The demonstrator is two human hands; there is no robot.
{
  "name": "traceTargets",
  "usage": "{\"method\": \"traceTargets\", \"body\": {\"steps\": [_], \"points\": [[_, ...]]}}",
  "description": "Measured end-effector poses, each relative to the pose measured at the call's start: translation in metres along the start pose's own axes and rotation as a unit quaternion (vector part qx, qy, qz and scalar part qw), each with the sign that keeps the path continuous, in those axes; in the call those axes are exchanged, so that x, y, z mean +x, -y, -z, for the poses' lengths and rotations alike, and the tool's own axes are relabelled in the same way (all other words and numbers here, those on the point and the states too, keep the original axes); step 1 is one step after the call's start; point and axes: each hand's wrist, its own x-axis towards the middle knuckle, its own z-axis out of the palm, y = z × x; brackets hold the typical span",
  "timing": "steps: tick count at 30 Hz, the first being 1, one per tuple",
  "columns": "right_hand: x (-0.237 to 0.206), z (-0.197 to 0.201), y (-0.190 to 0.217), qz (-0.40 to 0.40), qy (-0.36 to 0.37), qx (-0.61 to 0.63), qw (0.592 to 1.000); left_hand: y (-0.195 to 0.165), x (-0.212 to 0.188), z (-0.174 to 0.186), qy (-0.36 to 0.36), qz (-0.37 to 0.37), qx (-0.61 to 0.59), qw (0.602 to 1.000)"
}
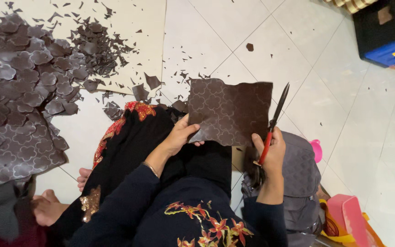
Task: The person sits on the floor and uses red-handled scissors to cut a dark brown patterned fabric into small flower-shaped pieces. The person holds the fabric with the left hand and cuts with the right hand, placing the finished pieces into a growing pile on the floor.
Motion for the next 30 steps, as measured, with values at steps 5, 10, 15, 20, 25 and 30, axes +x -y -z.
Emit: {"method": "traceTargets", "body": {"steps": [5, 10, 15, 20, 25, 30], "points": [[0.003, -0.002, -0.033, 0.053, 0.027, 0.086, 0.995, 0.01, 0.01, 0.009, -0.085, -0.045, 0.011, 0.995], [-0.014, 0.007, -0.072, -0.032, 0.199, 0.185, 0.962, 0.005, 0.012, 0.011, -0.123, -0.072, -0.015, 0.99], [-0.052, -0.009, -0.094, -0.148, 0.33, 0.19, 0.913, 0.0, 0.013, 0.011, -0.128, -0.052, -0.051, 0.989], [-0.088, -0.031, -0.083, -0.223, 0.378, 0.102, 0.893, 0.009, 0.018, 0.018, -0.135, -0.101, -0.053, 0.984], [-0.093, -0.04, -0.06, -0.217, 0.384, 0.038, 0.897, 0.022, 0.025, 0.027, -0.116, -0.148, -0.033, 0.982], [-0.084, -0.05, -0.054, -0.197, 0.389, 0.058, 0.898, 0.026, 0.028, 0.028, -0.108, -0.132, -0.015, 0.985]]}}
